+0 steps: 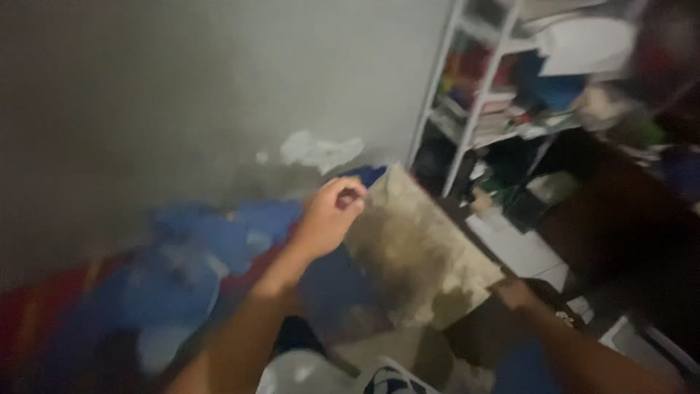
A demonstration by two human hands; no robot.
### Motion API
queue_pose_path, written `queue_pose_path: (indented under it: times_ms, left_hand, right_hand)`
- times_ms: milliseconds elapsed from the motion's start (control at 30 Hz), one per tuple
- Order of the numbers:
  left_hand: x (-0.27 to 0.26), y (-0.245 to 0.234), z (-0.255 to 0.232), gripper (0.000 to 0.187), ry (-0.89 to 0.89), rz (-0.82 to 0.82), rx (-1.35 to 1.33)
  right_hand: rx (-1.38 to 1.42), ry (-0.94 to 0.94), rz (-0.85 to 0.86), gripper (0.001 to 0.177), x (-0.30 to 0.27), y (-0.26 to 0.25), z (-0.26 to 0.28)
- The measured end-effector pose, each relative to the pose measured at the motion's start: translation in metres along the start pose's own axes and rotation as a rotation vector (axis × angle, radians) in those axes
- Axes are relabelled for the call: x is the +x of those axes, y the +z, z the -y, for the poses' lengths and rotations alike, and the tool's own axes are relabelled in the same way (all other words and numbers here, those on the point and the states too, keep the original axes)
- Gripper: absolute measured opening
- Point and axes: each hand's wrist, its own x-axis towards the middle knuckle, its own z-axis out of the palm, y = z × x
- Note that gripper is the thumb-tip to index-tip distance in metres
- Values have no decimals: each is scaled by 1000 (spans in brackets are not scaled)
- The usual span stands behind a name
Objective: Fold various pieces of clothing and arrange pillows on a bed.
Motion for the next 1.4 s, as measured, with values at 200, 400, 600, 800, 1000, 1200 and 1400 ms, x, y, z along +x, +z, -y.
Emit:
queue_pose_path:
  times_ms: [200, 400, 600, 800, 1000, 1200, 1400]
  left_hand:
    - [24, -15, 3, 18, -161, 86, 38]
    - [34, -5, 34, 21, -96, 71, -103]
    - [22, -7, 60, 20, -49, 47, -9]
    - [25, -3, 91, 21, -154, 143, -131]
    - [26, -29, 79, 21, -207, 168, -48]
    - [21, -48, 68, 21, -209, 90, -20]
    - [17, -52, 84, 20, -155, 40, 107]
  right_hand:
    - [160, 132, -69, 50, -11, 37, -11]
    - [235, 312, -109, 50, -34, 64, -74]
    - [242, 329, -61, 51, 29, 91, -97]
    - [396, 434, -111, 52, 71, 140, -178]
    - [707, 556, -107, 46, 19, 122, -69]
    - [811, 555, -79, 49, 0, 140, -40]
    - [760, 513, -184, 45, 5, 161, -29]
